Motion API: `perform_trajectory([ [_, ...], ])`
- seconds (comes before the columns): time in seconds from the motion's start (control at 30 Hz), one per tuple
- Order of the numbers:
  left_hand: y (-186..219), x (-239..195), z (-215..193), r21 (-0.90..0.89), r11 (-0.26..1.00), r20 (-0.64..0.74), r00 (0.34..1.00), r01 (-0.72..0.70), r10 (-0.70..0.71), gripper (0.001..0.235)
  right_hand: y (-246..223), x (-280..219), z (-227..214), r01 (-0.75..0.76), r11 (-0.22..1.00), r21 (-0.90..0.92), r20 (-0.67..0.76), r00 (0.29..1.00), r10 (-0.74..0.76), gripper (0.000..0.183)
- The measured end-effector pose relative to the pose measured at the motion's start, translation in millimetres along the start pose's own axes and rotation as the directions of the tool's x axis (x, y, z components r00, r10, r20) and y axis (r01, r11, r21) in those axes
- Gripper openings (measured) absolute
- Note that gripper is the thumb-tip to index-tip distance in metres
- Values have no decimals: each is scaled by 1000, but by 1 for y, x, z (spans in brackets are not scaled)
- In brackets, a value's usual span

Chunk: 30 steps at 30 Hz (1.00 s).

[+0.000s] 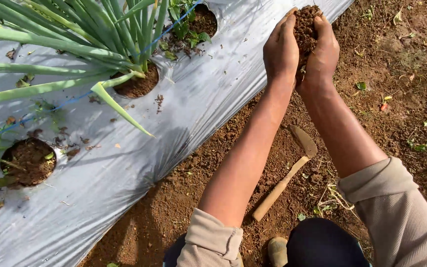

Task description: Covering the base of plants with soil through holes in plastic mulch using hands and a hand hoe

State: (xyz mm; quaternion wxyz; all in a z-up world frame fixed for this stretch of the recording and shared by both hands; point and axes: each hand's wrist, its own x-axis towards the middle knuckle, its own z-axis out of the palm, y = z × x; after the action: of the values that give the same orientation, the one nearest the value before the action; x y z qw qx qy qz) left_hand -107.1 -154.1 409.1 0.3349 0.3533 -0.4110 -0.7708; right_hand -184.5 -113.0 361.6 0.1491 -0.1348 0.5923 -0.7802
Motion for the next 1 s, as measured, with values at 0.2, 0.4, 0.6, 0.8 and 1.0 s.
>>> perform_trajectory([
  [0.2,19,2,-13,-101,993,-75,995,63,-71,48,-10,-11,30,24,999,35,80,996,-27,13],
  [0.4,8,19,-22,-145,987,-119,988,75,-93,48,-13,-21,46,-73,980,-184,27,996,80,18],
  [0.6,-1,49,-24,-203,977,-179,979,65,-102,48,2,3,66,-155,959,-238,41,985,169,26],
  [0.8,-20,94,-47,-272,962,-299,948,23,-108,50,56,35,91,-273,945,-177,141,944,299,13],
  [1.0,-28,156,-63,-227,973,-405,912,-38,-59,53,149,89,118,-344,922,-178,172,912,374,49],
])
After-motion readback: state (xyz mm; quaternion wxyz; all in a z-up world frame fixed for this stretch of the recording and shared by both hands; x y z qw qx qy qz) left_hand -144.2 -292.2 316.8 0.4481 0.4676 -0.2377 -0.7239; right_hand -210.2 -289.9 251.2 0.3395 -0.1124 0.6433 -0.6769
